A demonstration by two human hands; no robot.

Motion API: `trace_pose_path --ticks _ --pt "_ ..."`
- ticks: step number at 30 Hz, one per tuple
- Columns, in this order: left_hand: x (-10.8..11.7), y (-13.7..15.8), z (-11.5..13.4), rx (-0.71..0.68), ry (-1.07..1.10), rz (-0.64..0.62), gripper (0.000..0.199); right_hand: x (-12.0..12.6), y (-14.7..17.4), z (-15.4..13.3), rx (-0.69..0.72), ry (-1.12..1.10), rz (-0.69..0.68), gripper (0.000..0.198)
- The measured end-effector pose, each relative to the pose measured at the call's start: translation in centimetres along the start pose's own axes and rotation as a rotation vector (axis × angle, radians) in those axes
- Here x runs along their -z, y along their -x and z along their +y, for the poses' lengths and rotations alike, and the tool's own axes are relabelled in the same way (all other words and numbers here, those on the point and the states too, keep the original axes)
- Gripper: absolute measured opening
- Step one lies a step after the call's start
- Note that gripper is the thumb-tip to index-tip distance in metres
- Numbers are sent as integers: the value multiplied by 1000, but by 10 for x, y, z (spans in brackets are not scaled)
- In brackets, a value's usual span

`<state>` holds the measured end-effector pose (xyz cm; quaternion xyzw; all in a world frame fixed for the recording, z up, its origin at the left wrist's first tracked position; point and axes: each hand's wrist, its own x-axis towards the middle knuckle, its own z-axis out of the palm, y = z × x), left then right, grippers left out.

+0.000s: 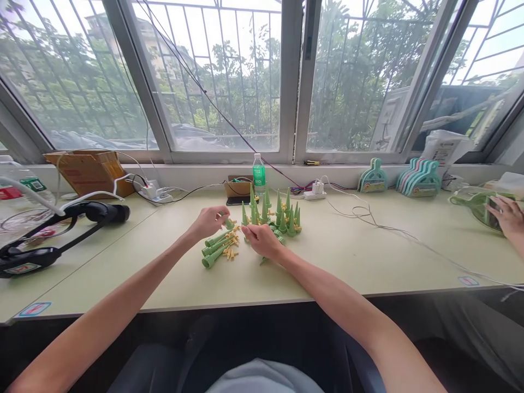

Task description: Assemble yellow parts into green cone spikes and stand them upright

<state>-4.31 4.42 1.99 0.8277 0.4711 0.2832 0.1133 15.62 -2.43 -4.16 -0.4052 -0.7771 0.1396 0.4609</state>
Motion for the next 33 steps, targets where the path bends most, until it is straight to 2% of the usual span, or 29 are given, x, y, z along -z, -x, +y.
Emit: trace_pose_path --ticks 5,9,16,33 --pt "-14 -29 -12 40 -128 20 18 1 0 0 4 -14 8 52" --pt "-22 -39 -16 40 -169 11 17 2 0 -2 19 -26 8 50" --pt "-24 -36 -9 21 -207 -67 19 2 0 -3 8 -23 -8 52" --pt "-25 -28 -2 -40 -201 -96 23 2 0 -3 18 -5 -30 50"
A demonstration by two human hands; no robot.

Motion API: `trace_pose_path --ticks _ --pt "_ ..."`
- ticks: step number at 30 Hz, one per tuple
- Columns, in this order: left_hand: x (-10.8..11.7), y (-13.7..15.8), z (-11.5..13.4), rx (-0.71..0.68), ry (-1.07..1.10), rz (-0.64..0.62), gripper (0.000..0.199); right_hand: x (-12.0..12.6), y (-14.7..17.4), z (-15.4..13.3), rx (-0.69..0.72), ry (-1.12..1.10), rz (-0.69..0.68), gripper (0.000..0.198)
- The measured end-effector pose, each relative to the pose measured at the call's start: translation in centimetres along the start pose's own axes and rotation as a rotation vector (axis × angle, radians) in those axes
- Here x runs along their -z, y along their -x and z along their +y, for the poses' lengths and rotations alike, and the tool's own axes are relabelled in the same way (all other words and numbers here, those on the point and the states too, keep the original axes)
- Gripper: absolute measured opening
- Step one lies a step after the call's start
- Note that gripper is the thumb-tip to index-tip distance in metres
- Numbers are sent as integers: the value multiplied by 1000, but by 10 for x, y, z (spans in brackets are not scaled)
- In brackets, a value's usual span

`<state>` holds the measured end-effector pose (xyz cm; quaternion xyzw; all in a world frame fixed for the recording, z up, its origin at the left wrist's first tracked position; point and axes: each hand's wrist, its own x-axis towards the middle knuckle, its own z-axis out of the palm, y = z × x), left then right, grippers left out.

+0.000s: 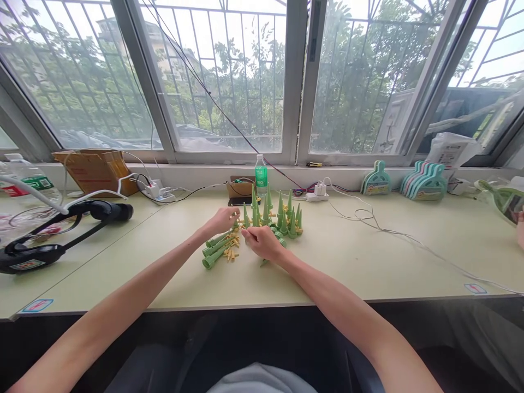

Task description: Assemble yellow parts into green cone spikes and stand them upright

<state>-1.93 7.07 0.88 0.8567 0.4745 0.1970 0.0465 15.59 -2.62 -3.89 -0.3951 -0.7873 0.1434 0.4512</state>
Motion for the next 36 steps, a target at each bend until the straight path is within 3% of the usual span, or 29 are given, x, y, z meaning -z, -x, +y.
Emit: trace_pose_path --ticks 10,12,16,19,25,36 --pt "29 28 -1 -9 53 95 21 -2 1 2 -12 1 4 50" --pt "35 30 -3 23 22 43 19 -2 1 1 -12 3 2 49" --pt "39 34 -7 132 -11 -221 18 -1 2 1 -14 -3 -7 49" --pt "35 37 -10 175 -44 -323 22 -1 1 1 -9 -5 -10 47" --pt "32 39 -7 180 -133 -411 23 -2 1 2 -7 -9 -7 46" --pt "31 38 -10 197 -117 -445 29 -1 1 -2 -6 -31 -15 45"
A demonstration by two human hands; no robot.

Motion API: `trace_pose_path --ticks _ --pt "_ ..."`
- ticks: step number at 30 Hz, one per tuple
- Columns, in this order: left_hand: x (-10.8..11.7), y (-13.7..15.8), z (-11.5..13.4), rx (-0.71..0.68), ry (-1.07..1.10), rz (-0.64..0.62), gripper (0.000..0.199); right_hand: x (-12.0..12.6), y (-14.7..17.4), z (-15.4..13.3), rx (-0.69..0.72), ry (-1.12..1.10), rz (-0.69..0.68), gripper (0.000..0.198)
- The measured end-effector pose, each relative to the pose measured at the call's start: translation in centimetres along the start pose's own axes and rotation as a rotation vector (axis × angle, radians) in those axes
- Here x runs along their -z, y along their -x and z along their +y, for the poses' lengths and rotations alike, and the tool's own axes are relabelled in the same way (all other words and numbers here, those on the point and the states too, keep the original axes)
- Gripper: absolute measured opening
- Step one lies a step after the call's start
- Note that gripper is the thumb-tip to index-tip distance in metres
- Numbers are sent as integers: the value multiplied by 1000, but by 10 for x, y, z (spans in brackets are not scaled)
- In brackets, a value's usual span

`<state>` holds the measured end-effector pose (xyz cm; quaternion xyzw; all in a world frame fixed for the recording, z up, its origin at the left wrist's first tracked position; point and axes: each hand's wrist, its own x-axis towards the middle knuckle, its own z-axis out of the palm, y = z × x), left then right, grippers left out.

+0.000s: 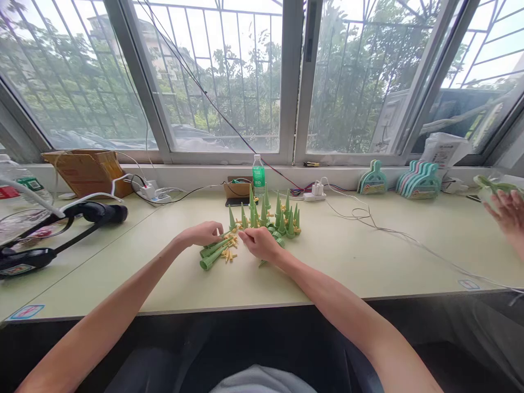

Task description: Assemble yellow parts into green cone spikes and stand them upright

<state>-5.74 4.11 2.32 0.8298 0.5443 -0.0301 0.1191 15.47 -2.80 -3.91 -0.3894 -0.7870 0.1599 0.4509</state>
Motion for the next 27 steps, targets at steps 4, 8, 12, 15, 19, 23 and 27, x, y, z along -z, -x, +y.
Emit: trace_pose_path --ticks 4,8,12,15,19,23,27 --pt "9 5 0 -13 12 12 29 -1 0 2 -1 15 7 45" --pt "32 16 4 -80 115 37 23 -3 1 3 8 38 8 45" --pt "52 23 15 -251 243 180 24 -3 2 3 28 82 8 45" --pt "52 26 23 -432 350 208 23 -3 2 2 54 119 13 44" --pt "35 21 25 -564 588 260 26 -4 3 0 85 167 20 43" --pt "15 13 18 -549 803 365 28 -6 5 1 140 232 55 42" --pt "-1 11 17 -506 952 379 29 -9 7 2 192 320 102 43"
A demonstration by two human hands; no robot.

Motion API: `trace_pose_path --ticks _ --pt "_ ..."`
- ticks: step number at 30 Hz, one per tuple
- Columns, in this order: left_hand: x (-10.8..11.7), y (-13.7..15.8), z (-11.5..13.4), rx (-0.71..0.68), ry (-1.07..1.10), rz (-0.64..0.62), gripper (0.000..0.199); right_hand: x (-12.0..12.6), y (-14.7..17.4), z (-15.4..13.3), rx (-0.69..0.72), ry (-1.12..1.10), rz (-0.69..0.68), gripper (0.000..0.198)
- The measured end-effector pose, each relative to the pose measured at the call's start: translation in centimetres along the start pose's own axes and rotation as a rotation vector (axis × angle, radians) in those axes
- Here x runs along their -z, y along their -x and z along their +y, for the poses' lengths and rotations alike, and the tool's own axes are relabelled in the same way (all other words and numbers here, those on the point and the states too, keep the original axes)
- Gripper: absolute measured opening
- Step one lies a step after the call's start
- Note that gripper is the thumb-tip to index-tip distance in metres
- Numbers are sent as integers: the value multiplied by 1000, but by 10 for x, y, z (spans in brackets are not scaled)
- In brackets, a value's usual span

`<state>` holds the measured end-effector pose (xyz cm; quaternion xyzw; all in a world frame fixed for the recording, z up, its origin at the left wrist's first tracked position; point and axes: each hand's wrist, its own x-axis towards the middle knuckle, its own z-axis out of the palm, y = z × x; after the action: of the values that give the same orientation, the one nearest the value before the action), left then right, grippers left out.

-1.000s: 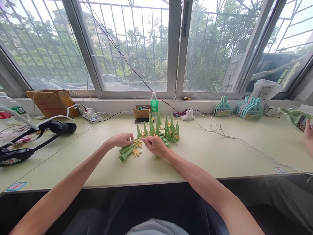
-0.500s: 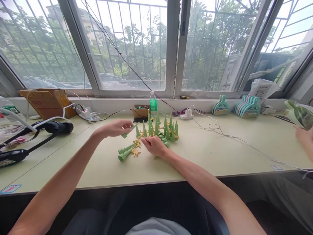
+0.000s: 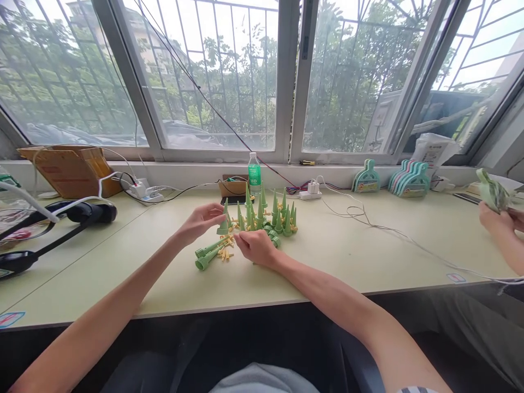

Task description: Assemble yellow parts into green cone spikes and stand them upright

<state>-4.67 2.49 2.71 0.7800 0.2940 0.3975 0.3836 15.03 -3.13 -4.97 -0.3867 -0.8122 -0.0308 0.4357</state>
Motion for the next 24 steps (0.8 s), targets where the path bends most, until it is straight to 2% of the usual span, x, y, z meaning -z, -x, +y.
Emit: trace_pose_path --ticks 3,7,15,24 --pt "-8 5 -4 -30 5 39 28 -2 2 0 45 67 14 44" --pt "-18 7 -8 -68 -31 30 29 -4 3 0 72 115 49 45" --pt "-21 7 -14 -48 -62 75 31 3 -3 1 62 69 90 44" --pt "-24 11 -5 -19 110 -42 29 9 -7 2 -50 51 24 45"
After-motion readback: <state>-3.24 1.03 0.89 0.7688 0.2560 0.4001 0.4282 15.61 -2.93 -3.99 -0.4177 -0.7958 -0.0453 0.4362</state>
